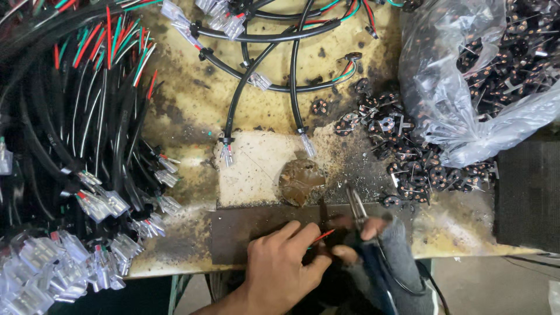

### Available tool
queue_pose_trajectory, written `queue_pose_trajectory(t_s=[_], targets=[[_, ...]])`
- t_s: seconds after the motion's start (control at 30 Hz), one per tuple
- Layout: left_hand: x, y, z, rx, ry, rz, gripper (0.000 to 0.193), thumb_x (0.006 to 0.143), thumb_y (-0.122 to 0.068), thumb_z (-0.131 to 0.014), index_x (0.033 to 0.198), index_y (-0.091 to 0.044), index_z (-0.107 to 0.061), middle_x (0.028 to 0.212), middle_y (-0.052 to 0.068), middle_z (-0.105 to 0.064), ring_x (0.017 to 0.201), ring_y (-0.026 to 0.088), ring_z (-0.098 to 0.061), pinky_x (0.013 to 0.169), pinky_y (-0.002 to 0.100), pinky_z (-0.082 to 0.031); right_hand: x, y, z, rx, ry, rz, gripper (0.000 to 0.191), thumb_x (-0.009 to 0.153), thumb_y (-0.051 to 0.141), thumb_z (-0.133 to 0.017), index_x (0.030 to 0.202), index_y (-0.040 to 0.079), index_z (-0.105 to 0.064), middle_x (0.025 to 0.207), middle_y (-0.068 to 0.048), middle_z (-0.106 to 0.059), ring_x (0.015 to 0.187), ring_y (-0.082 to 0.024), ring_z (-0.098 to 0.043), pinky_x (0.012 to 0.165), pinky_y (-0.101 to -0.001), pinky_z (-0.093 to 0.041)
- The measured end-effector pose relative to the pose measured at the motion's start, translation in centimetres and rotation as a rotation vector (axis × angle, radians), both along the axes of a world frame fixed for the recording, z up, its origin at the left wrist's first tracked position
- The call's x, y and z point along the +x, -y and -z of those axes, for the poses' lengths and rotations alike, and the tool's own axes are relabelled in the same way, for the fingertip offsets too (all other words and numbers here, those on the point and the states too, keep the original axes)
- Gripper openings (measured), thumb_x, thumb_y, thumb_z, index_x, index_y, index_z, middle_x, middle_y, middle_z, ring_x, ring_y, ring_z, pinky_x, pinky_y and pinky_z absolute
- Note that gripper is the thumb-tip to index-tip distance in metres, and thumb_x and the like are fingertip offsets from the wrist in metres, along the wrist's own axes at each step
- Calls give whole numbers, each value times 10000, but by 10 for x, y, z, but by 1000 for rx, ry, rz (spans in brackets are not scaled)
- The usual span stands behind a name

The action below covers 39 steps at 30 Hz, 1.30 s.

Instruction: The person solders the stripped ends of red and green wires at a workbench, holding a soldering iron in one hand and wire in the other, applying solder to the exposed copper strands and setting finished wires aside with the completed cable bundles.

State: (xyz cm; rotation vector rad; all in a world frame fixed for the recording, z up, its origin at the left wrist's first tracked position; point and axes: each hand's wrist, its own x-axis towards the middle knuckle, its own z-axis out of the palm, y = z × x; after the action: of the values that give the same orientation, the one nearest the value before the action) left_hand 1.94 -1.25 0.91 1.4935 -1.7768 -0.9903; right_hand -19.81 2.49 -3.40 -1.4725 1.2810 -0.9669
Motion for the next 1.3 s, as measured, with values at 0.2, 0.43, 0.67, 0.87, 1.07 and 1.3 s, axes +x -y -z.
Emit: queue_pose_trajectory(t_s=[0.2,0.43,0.67,0.87,1.07,1.3], targets=[[7,3,-8,26,-184,-83,166,755,-142,-805,872,-79,-704,815,94,-655,673,300,-710,572,392,-567,9,6,19,215,156,107,551,814,-157,-740,1085,151,-371,985,-172,-630,914,-260,-696,765,-303,-521],[4,-1,-7,-44,-335,-140,123,815,-43,-827,929,-20,-786,853,108,-730,700,202,-758,604,299,-594,5,-6,37,379,1031,434,452,826,-124,-692,982,149,-368,973,-293,-628,940,-396,-700,837,-469,-585],[2,-7,-2,-16,-390,-137,124,775,-19,-824,885,-8,-770,826,102,-725,661,174,-770,568,282,-607,17,3,36,113,441,266,558,838,-150,-744,1080,177,-362,873,-164,-670,841,-279,-704,804,-388,-607],[5,-5,-4,-114,-155,-13,140,890,-111,-799,1007,-45,-758,830,79,-707,678,260,-726,595,342,-576,18,3,29,135,318,246,532,819,-149,-724,1052,160,-360,913,-151,-663,889,-238,-707,793,-307,-582],[17,11,-13,84,236,-227,159,875,-203,-735,765,-113,-665,593,81,-652,505,297,-662,470,425,-503,20,0,31,301,357,320,570,748,-123,-777,1028,158,-367,887,-179,-719,733,-195,-691,650,-269,-552],[18,33,-17,104,234,-95,190,850,-227,-743,754,-103,-637,635,111,-675,587,350,-677,528,460,-503,9,-8,11,129,-69,166,696,690,-47,-882,1067,162,-336,831,-87,-735,708,-132,-677,673,-243,-535]])
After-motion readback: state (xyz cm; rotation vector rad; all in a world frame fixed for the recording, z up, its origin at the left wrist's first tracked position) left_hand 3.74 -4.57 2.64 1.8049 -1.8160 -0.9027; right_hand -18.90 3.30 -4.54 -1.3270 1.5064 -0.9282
